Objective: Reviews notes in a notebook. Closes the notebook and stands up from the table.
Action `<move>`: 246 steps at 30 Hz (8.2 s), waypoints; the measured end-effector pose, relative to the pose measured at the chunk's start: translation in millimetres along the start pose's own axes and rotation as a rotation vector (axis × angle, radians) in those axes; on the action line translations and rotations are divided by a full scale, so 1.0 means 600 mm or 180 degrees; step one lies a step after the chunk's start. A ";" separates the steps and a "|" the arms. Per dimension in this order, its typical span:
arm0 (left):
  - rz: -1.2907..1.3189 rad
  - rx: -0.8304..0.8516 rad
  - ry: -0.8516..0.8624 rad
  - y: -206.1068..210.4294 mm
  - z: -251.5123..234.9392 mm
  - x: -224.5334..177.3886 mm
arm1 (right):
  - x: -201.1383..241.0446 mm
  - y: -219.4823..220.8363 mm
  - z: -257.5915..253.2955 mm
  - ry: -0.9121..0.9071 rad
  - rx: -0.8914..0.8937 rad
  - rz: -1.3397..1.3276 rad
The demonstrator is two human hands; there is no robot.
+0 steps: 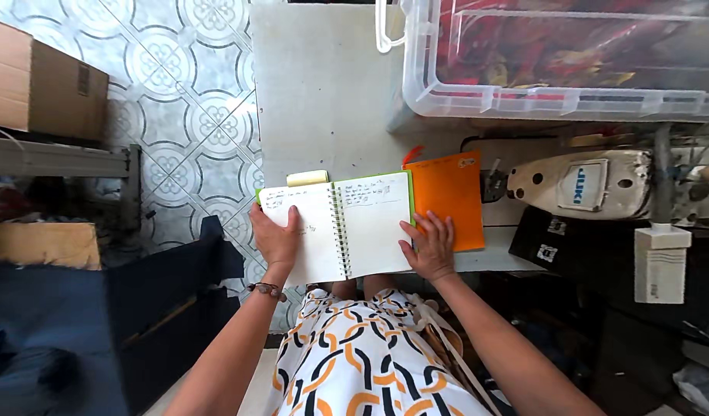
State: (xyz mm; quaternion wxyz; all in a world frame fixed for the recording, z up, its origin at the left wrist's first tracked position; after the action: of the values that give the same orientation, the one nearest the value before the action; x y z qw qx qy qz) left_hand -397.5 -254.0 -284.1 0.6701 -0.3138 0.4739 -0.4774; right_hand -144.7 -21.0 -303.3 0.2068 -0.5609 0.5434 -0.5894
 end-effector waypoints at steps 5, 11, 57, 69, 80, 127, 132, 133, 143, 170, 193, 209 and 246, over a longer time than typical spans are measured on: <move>-0.0076 0.0002 -0.0001 0.001 0.000 -0.001 | 0.000 -0.001 -0.001 0.0001 -0.0010 0.0004; -0.0096 -0.0008 -0.0027 0.002 -0.001 0.000 | 0.000 -0.001 -0.001 -0.0004 -0.0021 0.0019; -0.0075 -0.0026 -0.0029 0.002 0.000 0.001 | 0.000 0.000 0.000 -0.0012 -0.0041 -0.0006; -0.0118 -0.0042 -0.0047 0.004 0.000 0.002 | 0.001 0.000 -0.001 -0.0028 -0.0042 -0.0016; -0.0136 0.0002 -0.0009 0.001 0.000 0.000 | 0.002 -0.001 -0.001 -0.0001 -0.0022 -0.0018; -0.0134 -0.0020 -0.0076 0.004 -0.001 0.002 | 0.001 0.000 0.000 -0.0033 -0.0050 0.0016; -0.0107 -0.0030 -0.0086 0.003 0.000 0.002 | 0.001 0.000 0.000 -0.0046 -0.0042 0.0019; -0.0105 -0.0037 -0.0090 0.004 -0.001 0.003 | 0.001 0.000 0.000 -0.0044 -0.0042 0.0009; -0.0122 -0.0014 -0.0069 0.002 0.000 0.001 | 0.002 -0.001 -0.001 -0.0010 0.0026 0.0017; -0.0123 -0.0021 -0.0042 0.003 0.000 0.000 | 0.001 0.000 -0.001 -0.0012 0.0046 0.0030; -0.0137 -0.0023 -0.0092 0.002 0.001 -0.001 | 0.002 -0.001 0.000 -0.0059 -0.0012 0.0041; -0.0146 -0.0052 -0.0034 0.003 0.001 0.000 | 0.003 -0.002 -0.002 -0.0051 -0.0021 0.0029; -0.0124 -0.0049 -0.0058 0.003 0.000 0.001 | 0.002 0.000 -0.002 -0.0047 -0.0008 0.0042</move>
State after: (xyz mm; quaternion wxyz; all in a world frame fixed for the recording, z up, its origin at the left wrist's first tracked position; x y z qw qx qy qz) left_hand -396.6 -254.2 -285.9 0.6625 -0.3324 0.4653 -0.4837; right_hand -145.8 -21.6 -302.3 0.2140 -0.5619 0.5463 -0.5832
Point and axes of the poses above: each hand's wrist, its own z-axis away from the middle knuckle, its own y-axis out of the palm, x = y × z, the point moved 5 cm from there along -z, towards the middle knuckle, and after that the axes turned 7 degrees about -z, right-handed, at the moved point
